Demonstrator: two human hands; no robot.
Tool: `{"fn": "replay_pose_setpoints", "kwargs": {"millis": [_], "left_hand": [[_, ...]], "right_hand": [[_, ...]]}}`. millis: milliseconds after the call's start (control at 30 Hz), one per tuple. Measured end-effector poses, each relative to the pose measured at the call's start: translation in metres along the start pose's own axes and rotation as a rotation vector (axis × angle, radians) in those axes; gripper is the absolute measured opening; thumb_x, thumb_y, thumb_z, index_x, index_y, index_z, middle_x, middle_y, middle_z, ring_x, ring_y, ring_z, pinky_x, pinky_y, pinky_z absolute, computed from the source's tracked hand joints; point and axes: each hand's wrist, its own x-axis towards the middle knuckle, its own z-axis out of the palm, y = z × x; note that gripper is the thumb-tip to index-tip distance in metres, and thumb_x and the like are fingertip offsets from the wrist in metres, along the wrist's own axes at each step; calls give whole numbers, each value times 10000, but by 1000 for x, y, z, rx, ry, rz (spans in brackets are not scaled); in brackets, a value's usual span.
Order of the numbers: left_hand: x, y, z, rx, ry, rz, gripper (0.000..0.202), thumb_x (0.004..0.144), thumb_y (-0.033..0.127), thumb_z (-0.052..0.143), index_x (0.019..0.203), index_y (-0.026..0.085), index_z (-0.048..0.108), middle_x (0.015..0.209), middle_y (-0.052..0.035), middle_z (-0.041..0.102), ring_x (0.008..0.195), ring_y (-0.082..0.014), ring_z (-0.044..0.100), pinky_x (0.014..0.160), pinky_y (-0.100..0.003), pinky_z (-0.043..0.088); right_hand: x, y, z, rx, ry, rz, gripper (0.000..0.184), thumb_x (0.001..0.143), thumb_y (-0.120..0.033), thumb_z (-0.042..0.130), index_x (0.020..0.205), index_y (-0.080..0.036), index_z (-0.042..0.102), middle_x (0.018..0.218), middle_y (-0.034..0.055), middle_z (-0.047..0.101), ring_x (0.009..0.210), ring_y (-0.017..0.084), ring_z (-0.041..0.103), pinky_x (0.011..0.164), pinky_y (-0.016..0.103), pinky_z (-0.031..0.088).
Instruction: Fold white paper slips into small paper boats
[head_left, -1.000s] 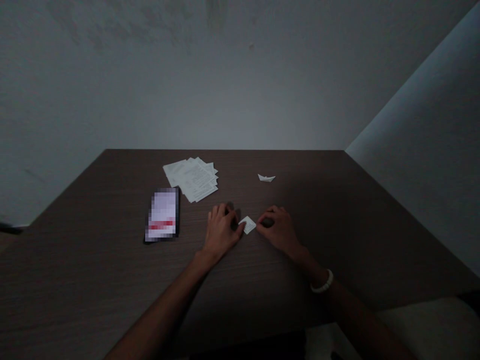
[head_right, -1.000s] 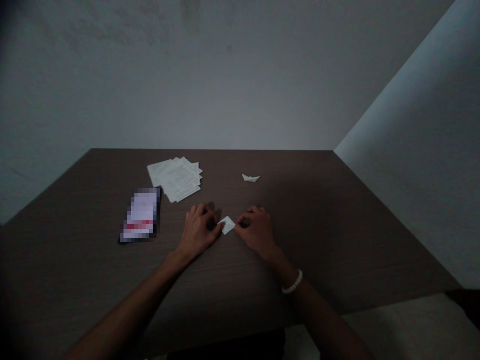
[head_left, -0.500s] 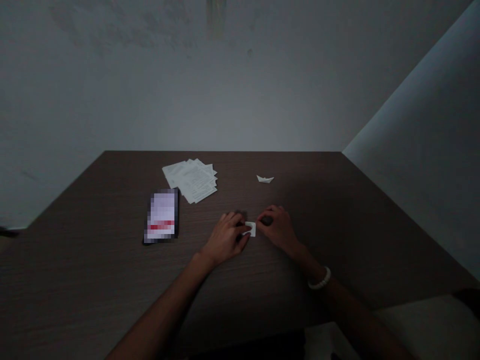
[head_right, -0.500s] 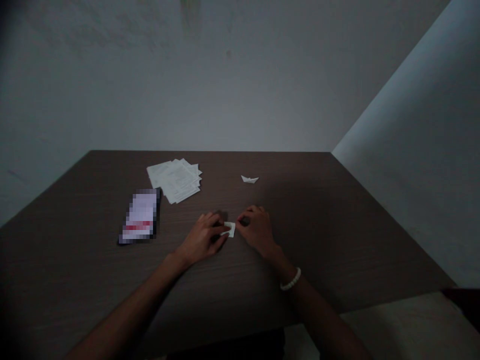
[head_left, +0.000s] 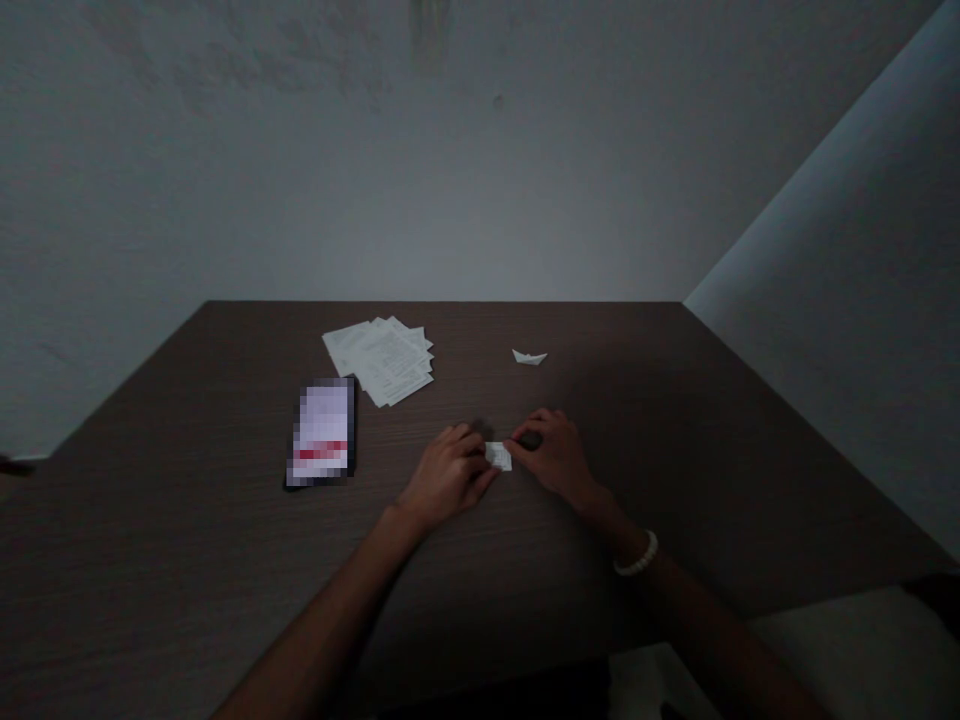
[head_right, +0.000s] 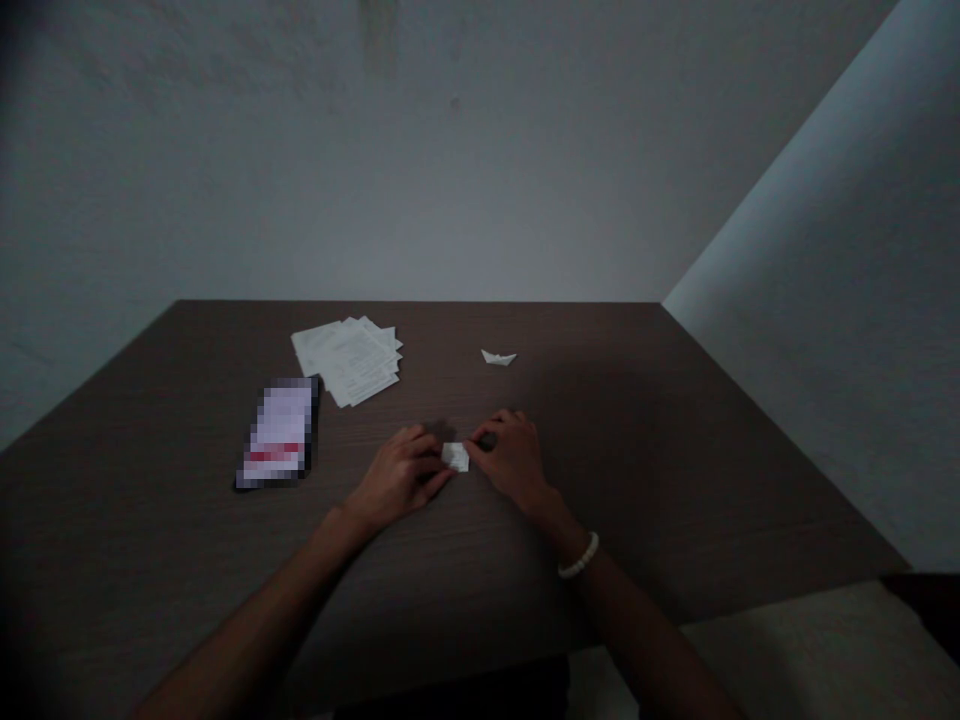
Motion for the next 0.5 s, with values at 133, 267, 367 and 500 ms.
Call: {"fn": "replay_pose_setpoints", "kwargs": {"millis": [133, 267, 367, 500], "left_hand": [[-1, -2, 4, 0, 41, -4, 330, 922, 354, 521, 702, 181, 694, 825, -70, 621, 877, -225, 517, 759, -361, 409], [-1, -3, 7, -17, 62, -29, 288, 903, 353, 553, 709, 172, 663, 828, -72, 614, 877, -228, 515, 772, -367, 421], [1, -4, 7, -53, 62, -99, 222, 869, 358, 605, 753, 173, 642, 873, -70, 611, 895, -232, 512, 782, -369, 428], [3, -4, 7, -81, 70, -171, 200, 832, 376, 652, 873, 180, 647, 948, -67, 612, 937, -248, 509, 787, -381, 419]], "right_hand": [[-1, -1, 0, 6, -11, 3, 98, 744, -336, 750, 739, -244, 717, 890, 39, 647, 892, 214, 554, 796, 347, 392], [-5, 0, 1, 16, -1, -14, 89, 769, -328, 733, 752, -243, 716, 888, 35, 640, 904, 216, 551, 799, 348, 390], [-8, 4, -1, 47, -25, -53, 79, 774, -324, 738, 794, -250, 715, 916, 27, 637, 910, 214, 548, 820, 357, 393], [-8, 10, -5, 61, -86, -141, 190, 747, -326, 773, 913, -259, 711, 975, 36, 624, 927, 218, 540, 844, 369, 402]]}}
